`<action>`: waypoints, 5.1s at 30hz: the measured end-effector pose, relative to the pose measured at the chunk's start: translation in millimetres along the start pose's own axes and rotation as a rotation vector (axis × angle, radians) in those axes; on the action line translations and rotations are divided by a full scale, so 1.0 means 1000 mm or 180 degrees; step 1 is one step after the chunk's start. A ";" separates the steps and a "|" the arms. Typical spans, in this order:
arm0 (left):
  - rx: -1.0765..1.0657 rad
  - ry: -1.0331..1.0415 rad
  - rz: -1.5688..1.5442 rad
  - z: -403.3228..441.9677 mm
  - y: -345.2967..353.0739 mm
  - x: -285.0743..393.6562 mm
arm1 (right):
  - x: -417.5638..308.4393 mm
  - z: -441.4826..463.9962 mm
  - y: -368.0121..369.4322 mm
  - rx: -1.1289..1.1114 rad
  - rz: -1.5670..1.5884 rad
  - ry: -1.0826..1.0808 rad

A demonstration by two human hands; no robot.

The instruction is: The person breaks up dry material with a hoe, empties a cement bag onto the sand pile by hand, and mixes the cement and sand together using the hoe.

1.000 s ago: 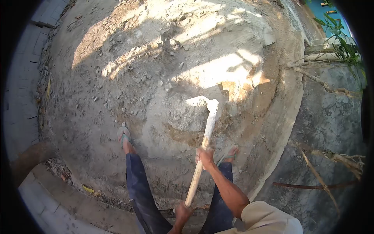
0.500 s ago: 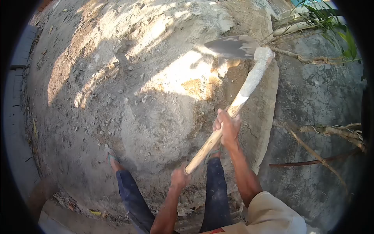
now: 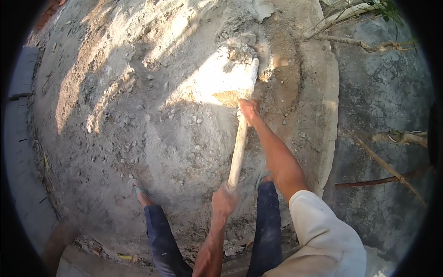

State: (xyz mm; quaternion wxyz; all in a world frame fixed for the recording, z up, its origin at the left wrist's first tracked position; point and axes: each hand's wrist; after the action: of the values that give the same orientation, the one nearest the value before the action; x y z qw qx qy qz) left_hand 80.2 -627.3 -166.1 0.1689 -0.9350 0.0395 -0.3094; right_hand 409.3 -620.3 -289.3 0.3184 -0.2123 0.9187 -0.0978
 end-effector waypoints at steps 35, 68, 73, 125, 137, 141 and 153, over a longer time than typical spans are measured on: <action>0.0385 0.0736 -0.0713 0.135 -0.093 0.078 | -0.199 -0.064 0.038 -0.0217 0.0221 -0.1471; -0.0405 -0.1308 -0.0179 -0.218 0.111 -0.160 | 0.149 -0.349 -0.024 -0.0995 0.0758 0.0725; 0.0479 0.0420 -0.0782 0.018 -0.036 -0.042 | -0.081 -0.217 0.043 -0.1082 0.0865 -0.1087; 0.0245 0.0814 -0.0759 0.019 0.020 0.032 | -0.090 -0.214 -0.064 -0.0761 0.0851 -0.1668; -0.0143 0.0584 -0.1411 0.154 0.027 0.140 | -0.179 0.025 -0.030 0.0312 -0.0518 -0.0917; -0.0245 -0.0098 -0.2191 0.077 0.030 0.139 | -0.094 0.053 -0.034 0.0308 -0.1179 -0.0805; -0.0655 -0.0766 -0.0134 -0.176 0.055 -0.055 | 0.144 -0.203 -0.060 -0.0437 0.0712 0.0953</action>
State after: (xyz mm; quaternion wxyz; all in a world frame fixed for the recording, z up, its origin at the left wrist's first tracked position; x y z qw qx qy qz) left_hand -66.3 -720.7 -84.2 0.0693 -0.9783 0.0309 -0.1929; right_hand 200.2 -729.6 -190.8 0.1719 -0.1132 0.9781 -0.0293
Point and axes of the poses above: each hand's wrist, its own z-axis towards the middle knuckle, its own y-axis out of the palm, x = y × z, and after that the axes turned 7 degrees about y, right-handed
